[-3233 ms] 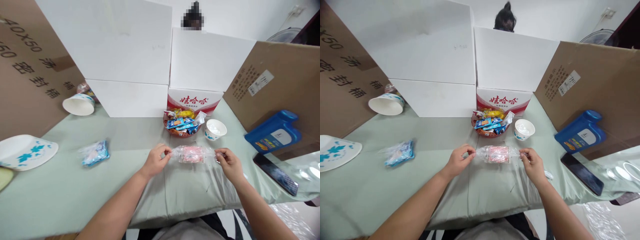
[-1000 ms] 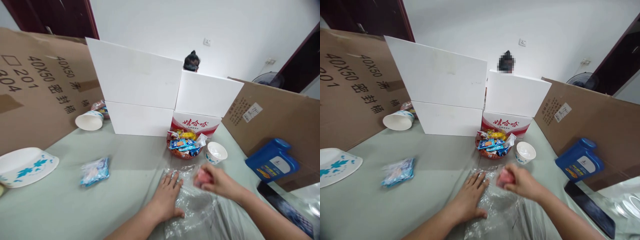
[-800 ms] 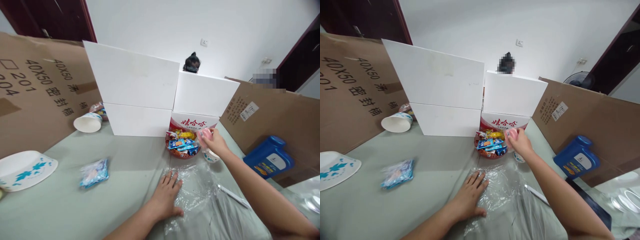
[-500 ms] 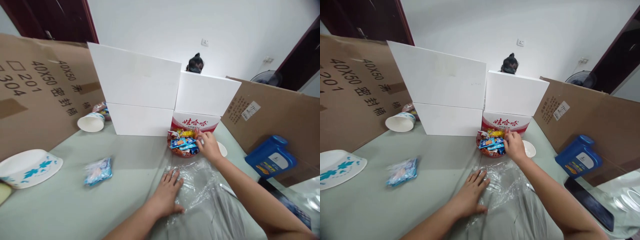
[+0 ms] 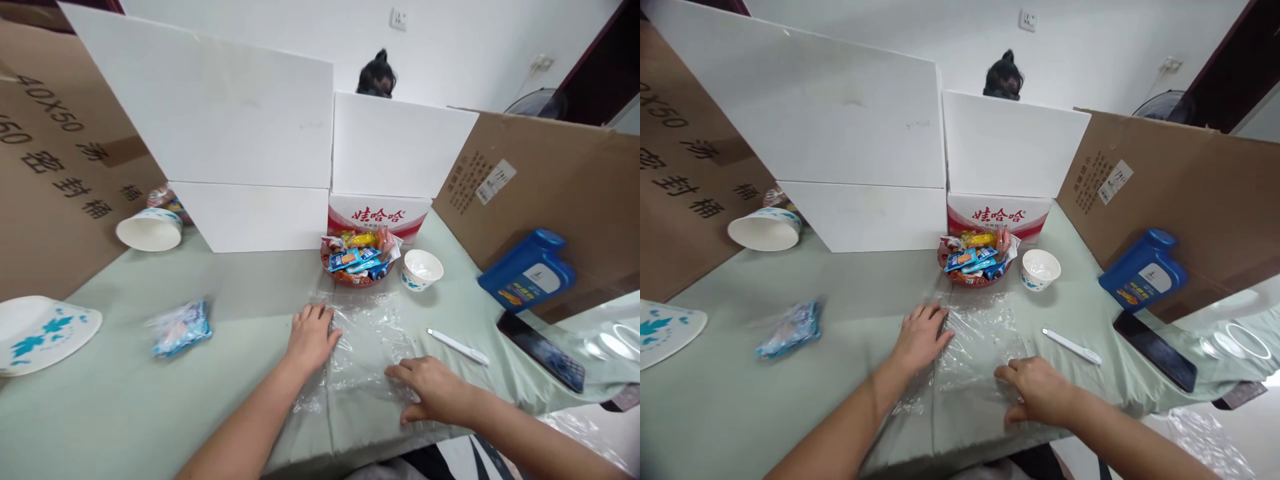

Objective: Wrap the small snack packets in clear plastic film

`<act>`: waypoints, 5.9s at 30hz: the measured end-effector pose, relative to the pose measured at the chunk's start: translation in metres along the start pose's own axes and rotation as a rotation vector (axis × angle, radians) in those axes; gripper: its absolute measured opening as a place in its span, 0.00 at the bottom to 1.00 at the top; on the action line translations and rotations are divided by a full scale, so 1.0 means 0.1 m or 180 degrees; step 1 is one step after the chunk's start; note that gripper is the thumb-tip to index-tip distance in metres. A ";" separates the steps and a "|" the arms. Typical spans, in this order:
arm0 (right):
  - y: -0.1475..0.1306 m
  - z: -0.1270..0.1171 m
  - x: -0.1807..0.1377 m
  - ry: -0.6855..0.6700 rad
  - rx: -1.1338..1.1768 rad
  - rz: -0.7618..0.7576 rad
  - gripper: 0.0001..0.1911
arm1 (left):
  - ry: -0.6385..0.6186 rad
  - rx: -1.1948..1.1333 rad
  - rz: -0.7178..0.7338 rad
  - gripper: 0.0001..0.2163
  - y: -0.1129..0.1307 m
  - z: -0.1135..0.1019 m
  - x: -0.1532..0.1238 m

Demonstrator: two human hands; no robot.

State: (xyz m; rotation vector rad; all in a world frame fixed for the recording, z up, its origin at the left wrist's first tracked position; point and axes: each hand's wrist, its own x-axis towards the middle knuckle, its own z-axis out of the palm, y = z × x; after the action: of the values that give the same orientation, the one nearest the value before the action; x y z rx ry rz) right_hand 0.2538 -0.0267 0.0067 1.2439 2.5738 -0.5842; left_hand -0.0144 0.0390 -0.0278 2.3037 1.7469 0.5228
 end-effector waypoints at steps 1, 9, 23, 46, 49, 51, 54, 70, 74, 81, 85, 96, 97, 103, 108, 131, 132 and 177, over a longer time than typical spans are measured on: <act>0.00 0.03 -0.04 0.0062 0.0042 -0.0059 0.24 | 0.0081 0.0087 0.0010 0.16 0.01 -0.01 -0.01; 0.03 0.11 -0.28 0.1065 0.0799 -0.0672 0.07 | -0.0913 -0.0557 0.0715 0.08 0.12 -0.17 -0.10; 0.32 0.12 -0.18 0.1650 0.2033 0.0343 0.13 | -0.2126 -0.0399 0.1358 0.09 0.16 -0.43 -0.32; 0.27 0.17 0.57 0.1537 0.0510 0.1953 0.21 | -0.1300 -0.1138 -0.0716 0.17 -0.26 -0.42 0.02; 0.26 0.20 0.56 0.1568 0.0392 0.1977 0.24 | -0.1207 -0.1102 -0.0914 0.12 -0.26 -0.45 0.02; 0.26 0.20 0.56 0.1581 0.0337 0.1979 0.25 | -0.1190 -0.0735 -0.0978 0.06 -0.25 -0.47 0.04; 0.26 0.20 0.57 0.1584 0.0254 0.1989 0.23 | -0.1119 -0.0059 -0.0976 0.05 -0.25 -0.46 0.05; 0.30 0.23 0.51 0.1779 0.0091 0.1776 0.22 | -0.0865 -0.0281 0.1347 0.27 0.10 0.01 -0.10; 0.39 0.11 0.40 0.2141 -0.0270 0.1877 0.19 | -0.1271 -0.0210 0.1156 0.32 0.11 0.02 -0.12; 0.16 0.18 0.63 0.1827 -0.0439 -0.0152 0.28 | -0.1491 -0.0067 0.1320 0.35 0.14 -0.02 -0.11; 0.40 0.35 0.64 0.1452 -0.0471 -0.0149 0.40 | -0.1609 0.0103 0.1251 0.40 0.07 0.03 -0.06; 0.44 0.26 0.16 0.1240 -0.0383 -0.0281 0.47 | -0.1193 -0.0401 0.1417 0.28 -0.01 -0.28 -0.06; 0.42 0.28 0.13 0.1144 -0.0325 -0.0347 0.48 | -0.1305 -0.0431 0.1494 0.22 0.01 -0.29 -0.08; 0.57 0.44 -0.16 0.1316 -0.0153 0.0101 0.37 | -0.1332 -0.0294 0.1189 0.08 -0.07 -0.36 -0.08; 0.65 0.53 -0.32 0.1907 -0.0024 -0.0002 0.15 | -0.1142 -0.0198 0.1181 0.10 -0.03 -0.35 -0.08; 0.52 0.44 -0.07 0.1860 0.0560 0.1761 0.18 | -0.1202 0.0210 -0.0314 0.07 -0.06 -0.25 0.06; 0.52 0.46 -0.06 0.1830 0.0403 0.1803 0.18 | -0.1179 0.0326 -0.0340 0.07 -0.05 -0.23 0.06; 0.52 -0.03 0.53 0.1721 0.1274 0.0944 0.10 | -0.1725 -0.1809 0.1830 0.16 0.36 0.10 -0.24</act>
State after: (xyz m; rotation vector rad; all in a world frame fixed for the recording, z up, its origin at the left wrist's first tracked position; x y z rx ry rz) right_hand 0.2621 0.0409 -0.0229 2.1284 2.6646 -0.8164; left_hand 0.0155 0.0068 -0.0276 2.1959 0.5860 0.3603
